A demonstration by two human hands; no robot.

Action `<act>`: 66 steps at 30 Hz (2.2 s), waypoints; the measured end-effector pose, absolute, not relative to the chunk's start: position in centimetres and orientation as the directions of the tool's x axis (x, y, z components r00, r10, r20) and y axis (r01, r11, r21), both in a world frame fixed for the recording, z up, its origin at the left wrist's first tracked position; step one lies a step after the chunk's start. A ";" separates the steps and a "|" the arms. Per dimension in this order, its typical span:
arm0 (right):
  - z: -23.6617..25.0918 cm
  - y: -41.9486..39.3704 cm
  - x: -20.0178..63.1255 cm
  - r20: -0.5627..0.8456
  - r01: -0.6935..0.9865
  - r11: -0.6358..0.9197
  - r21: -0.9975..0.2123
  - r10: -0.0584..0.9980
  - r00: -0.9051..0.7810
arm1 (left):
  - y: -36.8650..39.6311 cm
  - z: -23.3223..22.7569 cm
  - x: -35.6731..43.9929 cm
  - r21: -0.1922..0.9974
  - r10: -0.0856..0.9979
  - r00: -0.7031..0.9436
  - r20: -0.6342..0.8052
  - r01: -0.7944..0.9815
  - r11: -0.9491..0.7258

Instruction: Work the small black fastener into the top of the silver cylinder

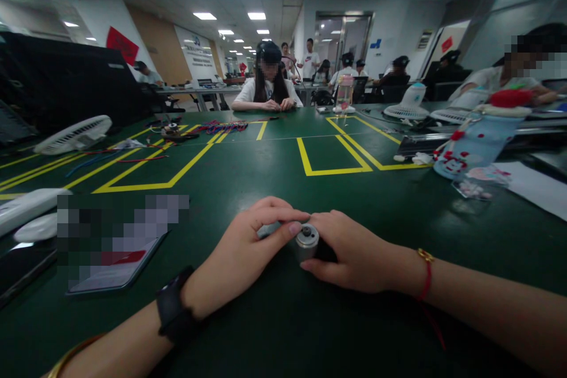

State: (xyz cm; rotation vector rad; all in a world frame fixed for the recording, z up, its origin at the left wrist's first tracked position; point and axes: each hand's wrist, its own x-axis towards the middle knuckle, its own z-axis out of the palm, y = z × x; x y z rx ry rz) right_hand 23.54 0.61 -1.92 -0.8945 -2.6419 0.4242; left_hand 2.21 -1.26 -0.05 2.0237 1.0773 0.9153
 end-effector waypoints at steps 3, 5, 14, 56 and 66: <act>-1.9 0.6 23.5 0.202 0.538 0.759 -0.366 0.630 -0.750 | -1.0 -0.2 2.0 0.797 0.872 0.412 0.264 0.416 -0.438; -1.9 0.6 23.5 0.208 0.542 0.757 -0.365 0.633 -0.745 | -0.9 -0.3 1.9 0.803 0.877 0.418 0.239 0.423 -0.420; -1.8 0.5 23.6 0.195 0.561 0.752 -0.346 0.643 -0.740 | -1.1 0.0 2.0 0.850 0.838 0.515 0.181 0.346 -0.397; -1.5 0.5 23.5 0.197 0.542 0.759 -0.360 0.630 -0.751 | 1.1 -1.3 0.6 0.972 0.980 0.199 -0.005 0.232 -0.042; -1.4 0.4 23.4 0.183 0.550 0.752 -0.363 0.636 -0.750 | 1.0 -1.2 0.6 0.952 0.971 0.238 0.001 0.298 -0.074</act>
